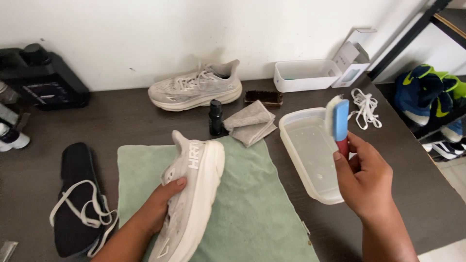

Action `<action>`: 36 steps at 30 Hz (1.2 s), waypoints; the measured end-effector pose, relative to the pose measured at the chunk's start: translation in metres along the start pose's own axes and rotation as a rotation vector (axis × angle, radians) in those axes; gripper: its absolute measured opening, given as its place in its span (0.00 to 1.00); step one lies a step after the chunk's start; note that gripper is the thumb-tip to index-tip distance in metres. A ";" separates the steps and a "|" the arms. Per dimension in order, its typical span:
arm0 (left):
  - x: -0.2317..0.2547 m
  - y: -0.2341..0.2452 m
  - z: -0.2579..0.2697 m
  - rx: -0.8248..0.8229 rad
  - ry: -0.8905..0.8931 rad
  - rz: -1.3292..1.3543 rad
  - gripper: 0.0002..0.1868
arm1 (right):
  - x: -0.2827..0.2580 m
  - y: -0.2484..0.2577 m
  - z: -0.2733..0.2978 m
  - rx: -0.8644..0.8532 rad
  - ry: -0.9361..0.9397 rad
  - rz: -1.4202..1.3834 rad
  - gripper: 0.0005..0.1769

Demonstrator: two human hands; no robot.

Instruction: The person scrubs a white sneaker with a brush and cleaning solution, then wipes it with a cloth. The person handles the shoe, brush, and cloth while working at a table with cleaning supplies.

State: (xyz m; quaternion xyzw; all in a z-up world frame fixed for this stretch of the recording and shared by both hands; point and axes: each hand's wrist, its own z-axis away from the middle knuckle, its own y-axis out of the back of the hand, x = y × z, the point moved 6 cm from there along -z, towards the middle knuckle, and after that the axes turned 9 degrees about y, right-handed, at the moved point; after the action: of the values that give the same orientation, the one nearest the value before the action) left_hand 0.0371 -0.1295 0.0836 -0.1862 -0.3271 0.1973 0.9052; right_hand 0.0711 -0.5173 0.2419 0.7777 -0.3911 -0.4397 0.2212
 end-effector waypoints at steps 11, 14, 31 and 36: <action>0.031 -0.017 0.047 0.034 -0.004 -0.016 0.28 | -0.112 -0.067 -0.019 -0.167 0.545 -0.226 0.16; 0.036 -0.017 0.041 -0.076 -0.101 -0.037 0.42 | -0.128 -0.097 -0.013 -0.180 0.718 -0.154 0.21; 0.036 -0.033 0.036 -0.437 -0.331 -0.279 0.51 | -0.153 -0.135 -0.014 -0.355 0.793 -0.580 0.10; 0.033 -0.042 0.049 -0.570 -0.214 -0.255 0.53 | -0.166 -0.137 -0.029 -0.272 0.870 -0.419 0.17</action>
State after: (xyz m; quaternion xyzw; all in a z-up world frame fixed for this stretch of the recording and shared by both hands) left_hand 0.0377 -0.1397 0.1553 -0.3679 -0.4833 0.0014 0.7944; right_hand 0.1019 -0.3022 0.2477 0.9149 -0.0369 -0.1567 0.3702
